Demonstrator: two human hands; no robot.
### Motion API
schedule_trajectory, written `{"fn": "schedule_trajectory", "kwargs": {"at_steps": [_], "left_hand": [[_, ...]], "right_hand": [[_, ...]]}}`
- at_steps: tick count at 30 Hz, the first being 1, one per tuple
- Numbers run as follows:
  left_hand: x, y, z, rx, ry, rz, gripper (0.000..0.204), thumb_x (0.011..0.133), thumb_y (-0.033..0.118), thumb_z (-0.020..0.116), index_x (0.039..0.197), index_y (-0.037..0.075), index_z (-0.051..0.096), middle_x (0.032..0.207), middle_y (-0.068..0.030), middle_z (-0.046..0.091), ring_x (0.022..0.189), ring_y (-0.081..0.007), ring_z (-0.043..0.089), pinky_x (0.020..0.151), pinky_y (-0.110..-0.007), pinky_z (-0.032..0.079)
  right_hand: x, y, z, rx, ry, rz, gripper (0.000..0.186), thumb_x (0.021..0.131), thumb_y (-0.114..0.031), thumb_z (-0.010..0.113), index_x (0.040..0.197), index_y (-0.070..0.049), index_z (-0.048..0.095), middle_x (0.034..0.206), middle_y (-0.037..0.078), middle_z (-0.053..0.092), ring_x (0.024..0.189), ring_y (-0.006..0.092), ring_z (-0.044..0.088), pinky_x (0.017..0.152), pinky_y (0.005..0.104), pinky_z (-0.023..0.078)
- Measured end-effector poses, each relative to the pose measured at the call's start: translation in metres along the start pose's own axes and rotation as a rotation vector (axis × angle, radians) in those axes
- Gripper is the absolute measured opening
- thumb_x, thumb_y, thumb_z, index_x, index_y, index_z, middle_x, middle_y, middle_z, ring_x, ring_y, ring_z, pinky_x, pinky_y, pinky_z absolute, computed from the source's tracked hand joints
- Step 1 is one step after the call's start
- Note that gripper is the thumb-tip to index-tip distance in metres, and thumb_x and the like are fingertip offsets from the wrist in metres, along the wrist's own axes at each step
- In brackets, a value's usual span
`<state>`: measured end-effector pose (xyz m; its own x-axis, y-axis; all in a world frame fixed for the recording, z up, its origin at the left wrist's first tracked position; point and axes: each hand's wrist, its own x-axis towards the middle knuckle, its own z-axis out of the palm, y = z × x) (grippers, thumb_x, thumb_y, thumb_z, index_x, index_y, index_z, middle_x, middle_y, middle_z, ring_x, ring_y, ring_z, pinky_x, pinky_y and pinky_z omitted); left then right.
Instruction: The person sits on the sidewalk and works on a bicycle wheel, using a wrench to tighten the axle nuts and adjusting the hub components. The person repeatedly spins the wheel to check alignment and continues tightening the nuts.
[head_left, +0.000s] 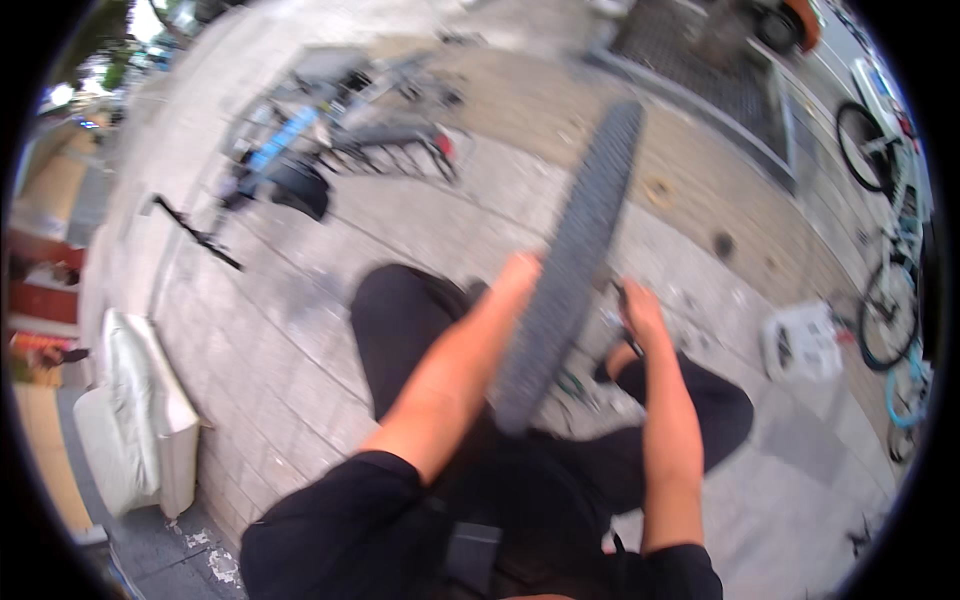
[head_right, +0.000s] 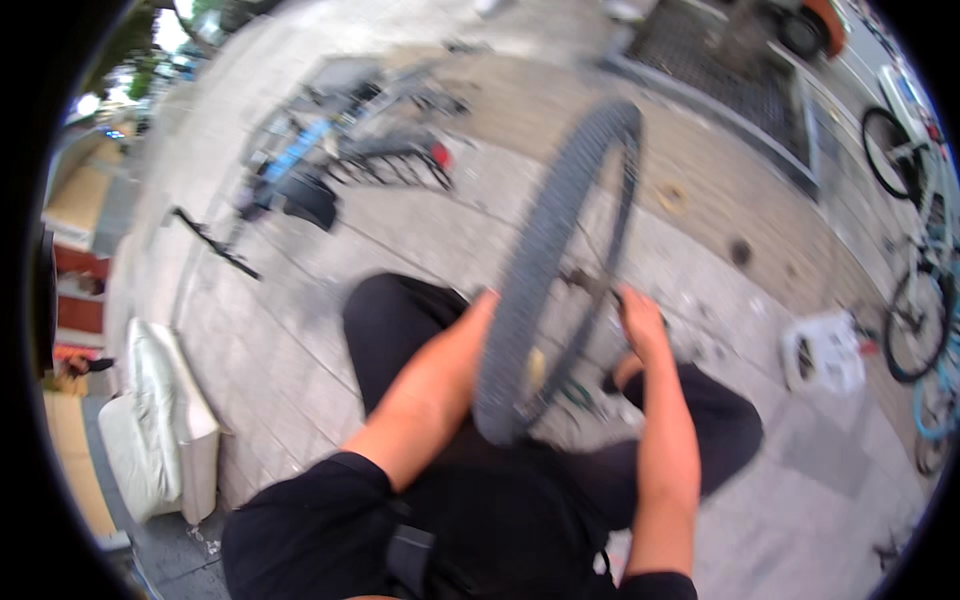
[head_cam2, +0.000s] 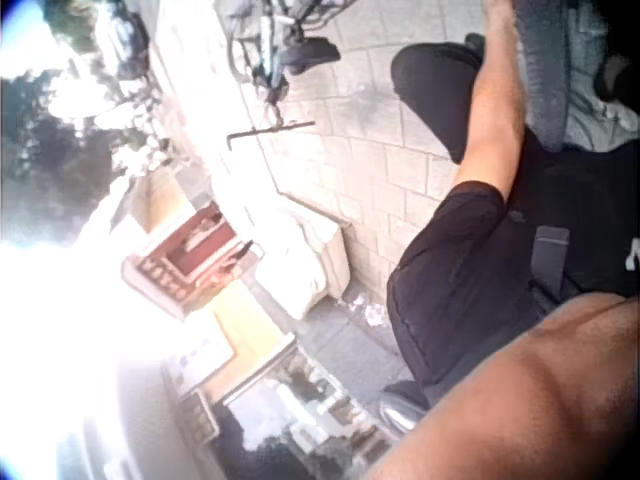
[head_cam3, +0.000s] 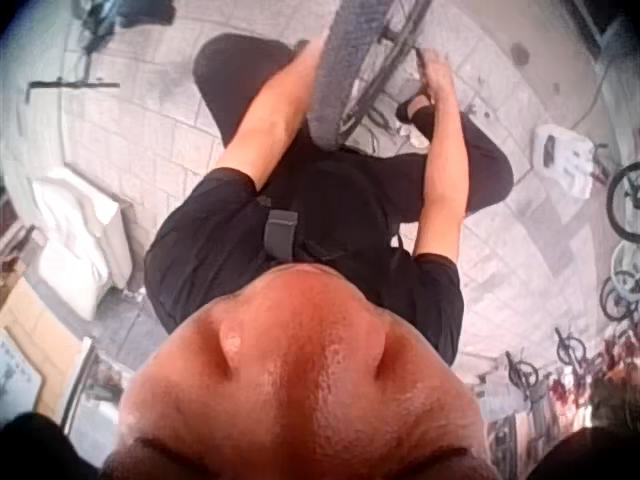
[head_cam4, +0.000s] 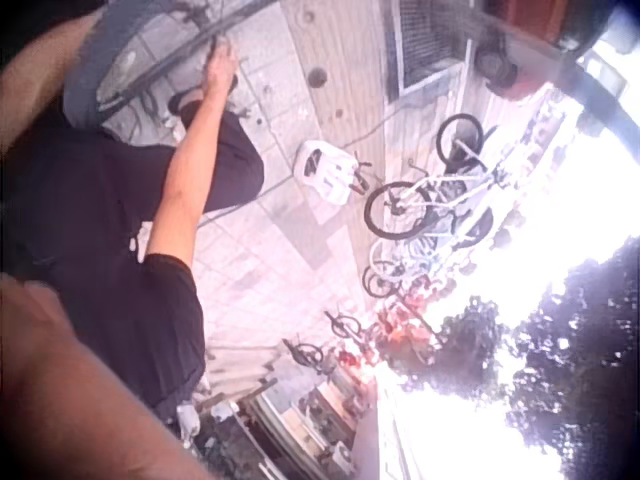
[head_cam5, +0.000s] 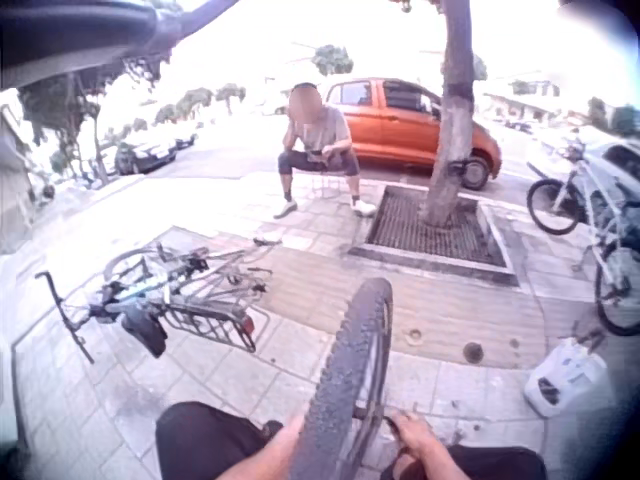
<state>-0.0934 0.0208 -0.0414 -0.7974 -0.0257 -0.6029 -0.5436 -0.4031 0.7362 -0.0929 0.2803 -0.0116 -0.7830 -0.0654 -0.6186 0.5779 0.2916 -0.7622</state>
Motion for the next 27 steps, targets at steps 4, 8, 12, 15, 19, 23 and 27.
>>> {"fn": "schedule_trajectory", "kwargs": {"at_steps": [4, 8, 12, 15, 19, 23, 27], "left_hand": [[-0.020, 0.011, -0.001, -0.015, 0.052, -0.044, 0.035, 0.103, 0.021, 0.061, 0.131, 0.001, 0.063, 0.118, -0.0129, 0.071, 0.102, -0.0225, 0.069, 0.085, -0.037, 0.055], [-0.022, 0.013, -0.002, -0.051, 0.058, -0.066, 0.036, 0.104, 0.021, 0.060, 0.132, 0.000, 0.063, 0.119, -0.0139, 0.071, 0.100, -0.0226, 0.070, 0.082, -0.036, 0.056], [-0.004, -0.003, -0.009, -0.070, 0.090, -0.067, 0.036, 0.104, 0.022, 0.060, 0.132, -0.002, 0.062, 0.117, -0.0154, 0.071, 0.099, -0.0231, 0.070, 0.081, -0.036, 0.057], [-0.007, -0.002, 0.000, -0.138, 0.074, -0.122, 0.036, 0.104, 0.022, 0.060, 0.131, -0.003, 0.062, 0.116, -0.0152, 0.072, 0.100, -0.0227, 0.069, 0.082, -0.036, 0.056], [0.008, -0.017, -0.006, -0.029, 0.082, -0.060, 0.036, 0.104, 0.022, 0.061, 0.130, -0.003, 0.064, 0.115, -0.0145, 0.072, 0.102, -0.0223, 0.068, 0.085, -0.036, 0.055], [0.000, -0.008, -0.003, -0.013, 0.043, -0.065, 0.036, 0.103, 0.023, 0.062, 0.129, -0.002, 0.064, 0.115, -0.0138, 0.072, 0.100, -0.0211, 0.068, 0.085, -0.035, 0.053], [-0.009, -0.003, -0.001, 0.082, 0.079, -0.048, 0.036, 0.102, 0.022, 0.063, 0.128, -0.003, 0.065, 0.113, -0.0125, 0.072, 0.098, -0.0195, 0.067, 0.083, -0.034, 0.052]], "right_hand": [[-0.007, -0.014, 0.004, -0.046, 0.072, 0.136, 0.055, 0.100, -0.050, 0.051, 0.067, -0.006, 0.058, 0.053, 0.007, 0.054, 0.038, 0.0172, 0.047, 0.036, 0.0314, 0.035], [-0.002, -0.002, 0.005, 0.089, 0.055, -0.086, 0.049, 0.100, -0.046, 0.052, 0.074, -0.006, 0.062, 0.055, 0.005, 0.053, 0.041, 0.0153, 0.048, 0.038, 0.0314, 0.036], [0.013, 0.002, 0.004, 0.092, -0.047, 0.066, 0.048, 0.100, -0.045, 0.051, 0.073, -0.007, 0.063, 0.053, 0.003, 0.050, 0.040, 0.0153, 0.046, 0.038, 0.0309, 0.034], [0.004, -0.007, -0.002, 0.050, 0.018, 0.176, 0.049, 0.100, -0.048, 0.052, 0.077, -0.006, 0.062, 0.055, 0.004, 0.050, 0.043, 0.0159, 0.048, 0.038, 0.0302, 0.033], [-0.004, -0.006, 0.002, 0.111, 0.049, -0.011, 0.046, 0.099, -0.045, 0.053, 0.081, -0.003, 0.063, 0.058, 0.004, 0.053, 0.043, 0.0163, 0.048, 0.039, 0.0300, 0.037], [0.005, -0.003, 0.000, 0.093, 0.000, 0.026, 0.045, 0.100, -0.043, 0.052, 0.079, -0.005, 0.065, 0.057, 0.005, 0.052, 0.042, 0.0168, 0.048, 0.040, 0.0307, 0.038], [0.000, -0.015, -0.001, -0.088, 0.040, 0.086, 0.048, 0.100, -0.045, 0.052, 0.076, -0.005, 0.063, 0.056, 0.006, 0.052, 0.042, 0.0178, 0.048, 0.040, 0.0316, 0.038]]}}
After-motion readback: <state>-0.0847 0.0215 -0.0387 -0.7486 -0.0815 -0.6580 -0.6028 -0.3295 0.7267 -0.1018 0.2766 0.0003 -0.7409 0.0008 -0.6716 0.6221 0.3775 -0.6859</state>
